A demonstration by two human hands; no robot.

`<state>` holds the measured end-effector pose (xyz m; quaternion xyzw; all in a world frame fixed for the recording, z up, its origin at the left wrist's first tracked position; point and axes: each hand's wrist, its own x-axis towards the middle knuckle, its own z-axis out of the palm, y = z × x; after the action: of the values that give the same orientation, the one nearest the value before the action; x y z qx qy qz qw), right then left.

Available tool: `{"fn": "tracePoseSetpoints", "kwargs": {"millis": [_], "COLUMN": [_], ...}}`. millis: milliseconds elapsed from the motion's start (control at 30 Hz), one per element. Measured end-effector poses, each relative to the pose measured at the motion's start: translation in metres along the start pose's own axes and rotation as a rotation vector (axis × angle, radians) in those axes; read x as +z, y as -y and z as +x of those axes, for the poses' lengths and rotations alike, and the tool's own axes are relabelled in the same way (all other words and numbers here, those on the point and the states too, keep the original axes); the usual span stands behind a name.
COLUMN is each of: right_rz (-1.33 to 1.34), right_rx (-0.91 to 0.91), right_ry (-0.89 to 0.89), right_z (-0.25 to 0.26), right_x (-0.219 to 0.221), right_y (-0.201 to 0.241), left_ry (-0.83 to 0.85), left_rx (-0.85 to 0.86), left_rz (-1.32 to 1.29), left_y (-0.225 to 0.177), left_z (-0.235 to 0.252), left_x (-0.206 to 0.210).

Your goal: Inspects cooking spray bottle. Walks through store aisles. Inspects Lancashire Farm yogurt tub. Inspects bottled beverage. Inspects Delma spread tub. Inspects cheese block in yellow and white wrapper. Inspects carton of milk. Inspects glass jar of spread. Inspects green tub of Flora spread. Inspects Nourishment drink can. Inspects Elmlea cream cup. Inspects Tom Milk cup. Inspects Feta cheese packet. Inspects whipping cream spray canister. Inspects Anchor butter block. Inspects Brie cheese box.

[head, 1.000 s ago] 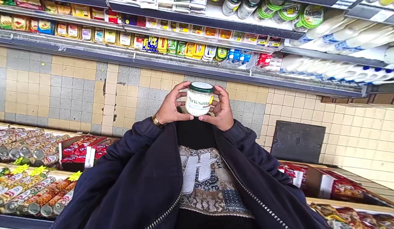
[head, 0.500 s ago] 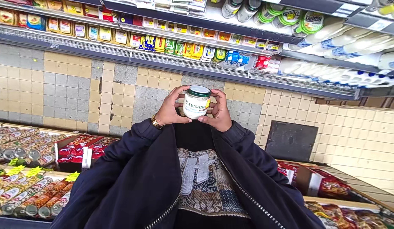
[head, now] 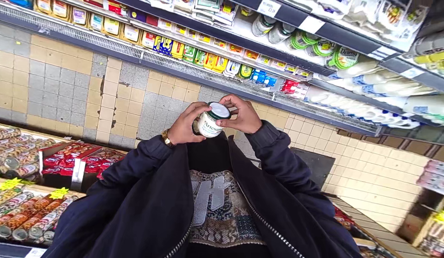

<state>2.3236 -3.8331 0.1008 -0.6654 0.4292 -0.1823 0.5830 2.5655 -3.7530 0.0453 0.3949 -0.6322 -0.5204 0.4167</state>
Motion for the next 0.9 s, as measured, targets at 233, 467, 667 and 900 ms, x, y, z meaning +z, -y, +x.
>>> {"fn": "tracePoseSetpoints", "kwargs": {"millis": [233, 467, 667, 900], "right_rz": [-0.110, -0.165, -0.453, -0.643], "right_rx": [-0.018, -0.060, -0.033, 0.123], "right_ry": [0.124, -0.032, -0.238, -0.353], "right_z": [0.049, 0.096, 0.152, 0.218], "right_x": [-0.042, -0.083, -0.129, -0.167], "right_y": [-0.010, -0.049, -0.093, -0.113], "left_ry": [-0.074, -0.196, -0.319, -0.392], "left_rx": [-0.006, -0.036, -0.130, -0.174], "left_rz": [0.079, 0.073, 0.043, 0.041], "left_y": [0.020, 0.021, 0.017, 0.011], "left_z": [0.038, 0.073, 0.074, 0.072], "left_x": [0.006, 0.012, 0.005, 0.004]}}
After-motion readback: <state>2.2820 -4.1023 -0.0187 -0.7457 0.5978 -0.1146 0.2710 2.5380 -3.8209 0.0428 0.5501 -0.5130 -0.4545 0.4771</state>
